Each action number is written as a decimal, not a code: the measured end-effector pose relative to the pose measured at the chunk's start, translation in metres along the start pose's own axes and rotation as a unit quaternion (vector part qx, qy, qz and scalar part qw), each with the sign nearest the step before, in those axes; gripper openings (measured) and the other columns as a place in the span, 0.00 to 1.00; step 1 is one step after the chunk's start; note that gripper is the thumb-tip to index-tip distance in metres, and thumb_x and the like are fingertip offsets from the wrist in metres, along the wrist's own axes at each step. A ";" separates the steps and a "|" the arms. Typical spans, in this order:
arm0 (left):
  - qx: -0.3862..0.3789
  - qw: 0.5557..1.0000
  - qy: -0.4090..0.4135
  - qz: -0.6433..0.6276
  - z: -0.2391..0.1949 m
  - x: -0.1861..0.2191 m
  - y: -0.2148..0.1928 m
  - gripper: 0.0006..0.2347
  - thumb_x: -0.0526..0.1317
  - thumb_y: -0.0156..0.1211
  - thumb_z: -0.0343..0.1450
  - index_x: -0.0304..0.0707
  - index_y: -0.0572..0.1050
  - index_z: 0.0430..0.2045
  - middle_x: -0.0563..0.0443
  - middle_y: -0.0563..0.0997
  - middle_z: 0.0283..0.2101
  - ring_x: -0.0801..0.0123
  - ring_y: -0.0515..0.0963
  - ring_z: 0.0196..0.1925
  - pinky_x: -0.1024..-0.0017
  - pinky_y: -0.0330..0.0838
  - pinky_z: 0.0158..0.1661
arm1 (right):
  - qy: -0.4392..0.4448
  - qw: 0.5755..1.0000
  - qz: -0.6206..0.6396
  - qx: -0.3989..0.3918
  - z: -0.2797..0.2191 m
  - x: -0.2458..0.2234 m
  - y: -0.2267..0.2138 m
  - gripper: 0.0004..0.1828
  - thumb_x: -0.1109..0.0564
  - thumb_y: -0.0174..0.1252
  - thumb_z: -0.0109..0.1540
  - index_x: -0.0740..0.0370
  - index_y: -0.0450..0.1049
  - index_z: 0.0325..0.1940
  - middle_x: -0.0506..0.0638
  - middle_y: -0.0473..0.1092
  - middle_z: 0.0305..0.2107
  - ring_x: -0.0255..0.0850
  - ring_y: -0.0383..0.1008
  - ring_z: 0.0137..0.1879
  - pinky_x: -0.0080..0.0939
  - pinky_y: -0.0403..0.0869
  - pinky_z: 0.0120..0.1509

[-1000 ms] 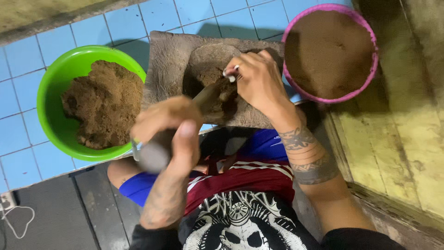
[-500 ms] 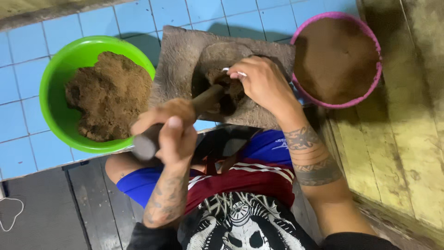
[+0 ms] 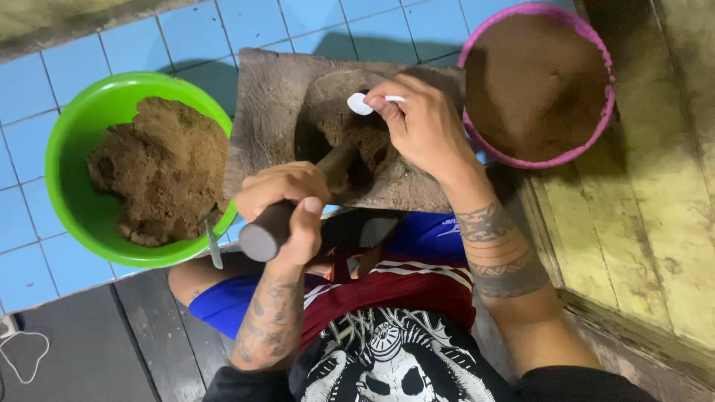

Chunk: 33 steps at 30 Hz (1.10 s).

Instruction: The person uses a pestle and mortar to grind a brown substance. They repeatedly pound and scrape the material inside the mortar, occasionally using a spoon to assist in the process.

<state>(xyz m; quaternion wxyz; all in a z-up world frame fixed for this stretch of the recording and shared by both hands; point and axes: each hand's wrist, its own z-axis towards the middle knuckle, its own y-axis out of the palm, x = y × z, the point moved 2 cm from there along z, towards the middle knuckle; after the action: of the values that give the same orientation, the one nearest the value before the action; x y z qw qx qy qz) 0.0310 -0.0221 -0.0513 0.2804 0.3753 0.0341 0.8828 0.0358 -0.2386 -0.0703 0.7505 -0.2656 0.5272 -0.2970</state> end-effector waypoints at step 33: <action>0.077 0.994 -0.051 0.056 -0.003 -0.003 0.005 0.20 0.44 0.54 0.75 0.40 0.57 0.14 0.50 0.59 0.13 0.65 0.60 0.13 0.67 0.59 0.23 | -0.019 0.986 -0.024 0.161 -0.006 -0.010 -0.009 0.11 0.57 0.59 0.70 0.63 0.81 0.35 0.48 0.77 0.26 0.36 0.70 0.28 0.39 0.65 0.31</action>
<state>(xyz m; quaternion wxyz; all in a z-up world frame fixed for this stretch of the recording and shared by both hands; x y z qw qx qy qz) 0.0284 -0.0279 -0.0539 0.2019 0.4413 0.0662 0.8718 0.0257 -0.2383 -0.0596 0.7858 -0.1594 0.4517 -0.3912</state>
